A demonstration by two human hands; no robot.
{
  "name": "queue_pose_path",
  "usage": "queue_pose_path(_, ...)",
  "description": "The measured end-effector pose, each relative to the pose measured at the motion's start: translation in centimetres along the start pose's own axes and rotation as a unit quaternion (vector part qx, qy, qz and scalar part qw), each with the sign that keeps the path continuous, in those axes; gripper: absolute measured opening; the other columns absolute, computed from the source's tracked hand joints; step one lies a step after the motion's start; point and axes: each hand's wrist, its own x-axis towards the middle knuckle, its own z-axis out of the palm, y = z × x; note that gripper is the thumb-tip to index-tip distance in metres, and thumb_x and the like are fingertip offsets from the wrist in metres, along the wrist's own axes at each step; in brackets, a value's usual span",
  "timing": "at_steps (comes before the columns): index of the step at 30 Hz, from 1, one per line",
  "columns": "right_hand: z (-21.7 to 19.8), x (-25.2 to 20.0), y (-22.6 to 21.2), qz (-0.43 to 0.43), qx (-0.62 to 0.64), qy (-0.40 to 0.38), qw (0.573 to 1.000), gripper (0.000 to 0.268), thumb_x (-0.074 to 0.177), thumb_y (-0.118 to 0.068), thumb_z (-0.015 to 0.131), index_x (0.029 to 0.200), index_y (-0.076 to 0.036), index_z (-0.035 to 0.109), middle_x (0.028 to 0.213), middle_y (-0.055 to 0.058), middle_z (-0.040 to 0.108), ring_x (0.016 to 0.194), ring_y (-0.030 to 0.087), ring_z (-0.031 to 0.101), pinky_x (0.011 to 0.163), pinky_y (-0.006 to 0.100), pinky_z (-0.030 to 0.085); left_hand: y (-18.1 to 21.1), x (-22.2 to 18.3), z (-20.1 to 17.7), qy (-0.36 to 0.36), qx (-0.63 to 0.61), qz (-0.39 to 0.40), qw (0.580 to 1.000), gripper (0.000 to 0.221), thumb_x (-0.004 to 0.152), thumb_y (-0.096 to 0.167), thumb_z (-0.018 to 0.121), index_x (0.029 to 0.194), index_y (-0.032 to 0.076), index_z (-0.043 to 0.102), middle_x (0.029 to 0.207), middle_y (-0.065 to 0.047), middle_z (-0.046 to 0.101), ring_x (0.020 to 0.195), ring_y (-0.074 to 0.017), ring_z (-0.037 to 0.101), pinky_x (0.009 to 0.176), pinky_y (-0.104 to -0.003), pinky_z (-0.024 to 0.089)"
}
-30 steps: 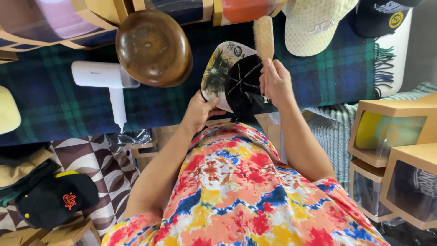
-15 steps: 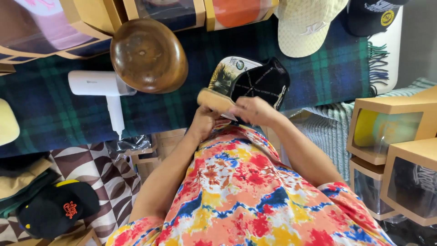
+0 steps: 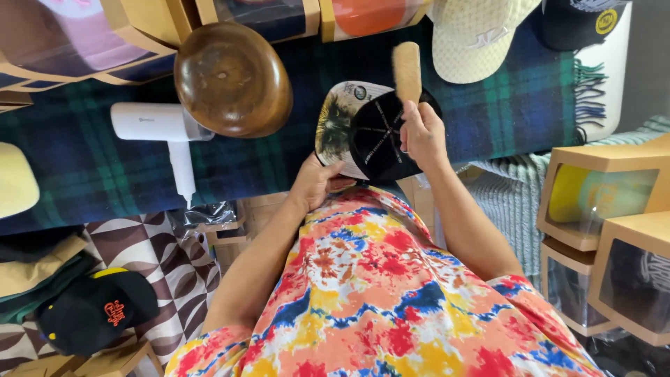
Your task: Cleaning and steaming a baseball cap using a brush and a handheld steamer at a workstation.
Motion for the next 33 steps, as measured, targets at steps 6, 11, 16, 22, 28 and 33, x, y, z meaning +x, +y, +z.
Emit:
queue_pose_path(6, 0.3, -0.3, -1.5, -0.014, 0.001, -0.053, 0.998, 0.031, 0.110, -0.035, 0.057, 0.094, -0.009, 0.062, 0.049, 0.008, 0.056, 0.039, 0.020, 0.059, 0.031, 0.028, 0.045, 1.9, 0.7, -0.4, -0.043, 0.023, -0.031, 0.998, 0.035, 0.104, 0.017, 0.059, 0.138, 0.020, 0.051, 0.114, -0.019, 0.072, 0.099, -0.0428, 0.074, 0.081, -0.063, 0.064)
queue_pose_path(11, -1.7, -2.8, -5.4, 0.080, -0.163, -0.358, 0.916, 0.026, 0.094, -0.027, 0.070, 0.077, -0.007, 0.065, 0.045, 0.010, 0.056, 0.034, 0.019, 0.052, 0.036, 0.028, 0.044, 3.0, 1.1, -1.6, -0.067, -0.047, -0.047, 0.996, 0.046, 0.103, 0.051, 0.056, 0.134, 0.018, 0.049, 0.123, -0.021, 0.071, 0.110, -0.0515, 0.068, 0.094, -0.071, 0.056)
queue_pose_path(16, -0.9, -1.1, -3.9, 0.049, -0.063, -0.217, 0.973, 0.033, 0.109, -0.036, 0.052, 0.089, -0.011, 0.061, 0.042, 0.010, 0.051, 0.026, 0.018, 0.043, 0.026, 0.027, 0.032, 2.8, 0.4, -0.8, -0.068, -0.035, -0.060, 0.995, 0.046, 0.100, 0.055, 0.057, 0.128, 0.017, 0.056, 0.120, -0.021, 0.073, 0.104, -0.0505, 0.071, 0.090, -0.071, 0.058)
queue_pose_path(22, -2.1, -4.7, -3.4, 0.010, -0.311, -0.494, 0.812, 0.046, 0.084, -0.057, 0.078, 0.081, -0.013, 0.067, 0.067, 0.014, 0.069, 0.064, 0.030, 0.065, 0.066, 0.043, 0.055, 5.7, 2.2, -0.6, -0.057, -0.052, -0.012, 0.997, 0.045, 0.105, 0.046, 0.052, 0.139, 0.016, 0.047, 0.122, -0.024, 0.071, 0.100, -0.0502, 0.072, 0.084, -0.067, 0.062)
queue_pose_path(28, -6.9, -2.6, 3.4, 0.016, 0.320, -0.098, 0.942, 0.046, 0.108, -0.049, 0.054, 0.102, -0.004, 0.056, 0.061, 0.012, 0.049, 0.048, 0.020, 0.051, 0.046, 0.031, 0.047, 8.3, -5.1, 4.3, -0.040, 0.469, 0.373, 0.800, 0.033, 0.106, 0.027, 0.061, 0.138, 0.019, 0.068, 0.126, -0.007, 0.073, 0.121, -0.0264, 0.068, 0.100, -0.040, 0.057)
queue_pose_path(33, -0.4, -3.5, 3.0, 0.100, 0.354, 0.015, 0.930, 0.026, 0.096, -0.038, 0.073, 0.114, -0.024, 0.061, 0.054, 0.012, 0.050, 0.030, 0.025, 0.050, 0.032, 0.029, 0.047, 1.4, -0.6, 0.4, -0.013, 0.637, 0.488, 0.597, 0.049, 0.102, 0.011, 0.054, 0.146, 0.033, 0.060, 0.147, -0.009, 0.055, 0.140, -0.0331, 0.051, 0.113, -0.041, 0.050)
